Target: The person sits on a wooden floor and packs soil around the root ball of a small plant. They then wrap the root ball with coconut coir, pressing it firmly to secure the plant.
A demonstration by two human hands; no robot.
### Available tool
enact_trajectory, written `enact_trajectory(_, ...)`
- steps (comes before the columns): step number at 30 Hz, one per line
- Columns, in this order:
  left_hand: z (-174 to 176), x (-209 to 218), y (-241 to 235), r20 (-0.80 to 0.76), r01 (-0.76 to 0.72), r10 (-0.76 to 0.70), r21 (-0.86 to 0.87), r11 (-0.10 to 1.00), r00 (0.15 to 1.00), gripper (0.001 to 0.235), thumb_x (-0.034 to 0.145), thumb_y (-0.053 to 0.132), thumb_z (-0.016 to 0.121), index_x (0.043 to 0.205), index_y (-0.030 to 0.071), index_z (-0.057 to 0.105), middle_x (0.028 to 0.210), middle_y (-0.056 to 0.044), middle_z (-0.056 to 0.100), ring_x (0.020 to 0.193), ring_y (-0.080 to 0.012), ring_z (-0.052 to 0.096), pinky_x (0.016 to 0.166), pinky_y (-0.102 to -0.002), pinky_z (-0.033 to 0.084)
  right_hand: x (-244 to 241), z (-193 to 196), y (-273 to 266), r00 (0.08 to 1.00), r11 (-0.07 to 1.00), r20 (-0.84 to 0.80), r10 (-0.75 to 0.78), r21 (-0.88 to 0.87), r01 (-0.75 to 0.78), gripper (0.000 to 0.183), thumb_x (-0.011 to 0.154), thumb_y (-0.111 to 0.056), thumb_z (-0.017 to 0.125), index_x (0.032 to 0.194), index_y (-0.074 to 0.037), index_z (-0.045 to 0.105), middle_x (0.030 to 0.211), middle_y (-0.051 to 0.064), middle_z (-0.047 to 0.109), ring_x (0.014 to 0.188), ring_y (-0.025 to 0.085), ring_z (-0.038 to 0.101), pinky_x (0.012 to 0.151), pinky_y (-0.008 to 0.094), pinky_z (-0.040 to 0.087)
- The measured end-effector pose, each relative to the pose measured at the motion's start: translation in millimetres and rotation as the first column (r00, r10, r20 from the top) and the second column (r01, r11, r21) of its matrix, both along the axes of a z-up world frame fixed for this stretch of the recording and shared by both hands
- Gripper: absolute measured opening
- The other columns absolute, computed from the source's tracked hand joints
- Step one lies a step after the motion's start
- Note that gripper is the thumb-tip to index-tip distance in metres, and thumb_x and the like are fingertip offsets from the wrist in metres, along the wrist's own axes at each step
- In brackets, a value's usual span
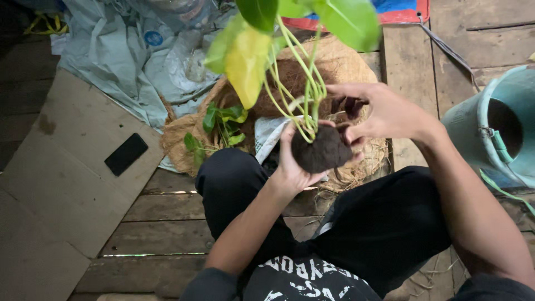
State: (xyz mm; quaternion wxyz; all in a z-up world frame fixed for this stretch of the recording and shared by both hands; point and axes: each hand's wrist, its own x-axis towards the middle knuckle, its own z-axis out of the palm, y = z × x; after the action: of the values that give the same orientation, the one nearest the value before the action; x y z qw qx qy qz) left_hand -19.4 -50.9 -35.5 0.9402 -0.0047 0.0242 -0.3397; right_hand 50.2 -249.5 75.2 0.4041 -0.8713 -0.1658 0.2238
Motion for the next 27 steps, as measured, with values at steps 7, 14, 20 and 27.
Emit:
enact_trajectory(7, 9, 14, 14, -0.107, -0.044, 0.055, 0.098, 0.994, 0.993, 0.063, 0.099, 0.062, 0.048, 0.126, 0.008, 0.067, 0.125, -0.018, 0.07, 0.114, -0.0386, 0.068, 0.09, -0.052, 0.057, -7, 6, -12, 0.926, 0.981, 0.376, -0.028, 0.189, -0.047, 0.072, 0.074, -0.036, 0.087, 0.141, -0.017, 0.068, 0.109, 0.005, 0.073, 0.099, 0.016, 0.068, 0.086, 0.034, 0.053)
enact_trajectory(14, 21, 18, 20, -0.147, -0.113, 0.133, 0.133, 0.985, 0.98, 0.049, 0.097, 0.049, 0.051, 0.122, 0.009, 0.068, 0.122, -0.012, 0.072, 0.109, -0.0316, 0.07, 0.089, -0.046, 0.059, -25, 19, 12, 0.768, 0.99, 0.636, 0.078, 0.044, -0.137, 0.053, 0.069, -0.03, 0.09, 0.119, -0.017, 0.078, 0.103, 0.006, 0.069, 0.093, 0.02, 0.067, 0.081, 0.033, 0.055)
enact_trajectory(20, 28, 20, 22, -0.15, -0.203, 0.216, 0.097, 0.974, 0.965, 0.042, 0.097, 0.041, 0.053, 0.118, 0.008, 0.067, 0.128, -0.013, 0.069, 0.11, -0.0297, 0.068, 0.095, -0.046, 0.057, -27, 22, 21, 0.631, 0.983, 0.763, 0.144, -0.034, -0.182, 0.039, 0.072, -0.021, 0.089, 0.11, -0.016, 0.081, 0.1, 0.006, 0.073, 0.086, 0.024, 0.068, 0.073, 0.037, 0.054)
enact_trajectory(27, 29, 19, 25, -0.146, -0.254, 0.27, 0.122, 0.96, 0.952, 0.042, 0.096, 0.043, 0.055, 0.119, 0.01, 0.067, 0.124, -0.012, 0.07, 0.109, -0.0295, 0.068, 0.092, -0.048, 0.057, -29, 9, 26, 0.72, 0.987, 0.692, 0.046, 0.082, -0.141, 0.034, 0.077, -0.014, 0.089, 0.11, -0.012, 0.081, 0.103, 0.007, 0.075, 0.087, 0.023, 0.07, 0.076, 0.035, 0.058)
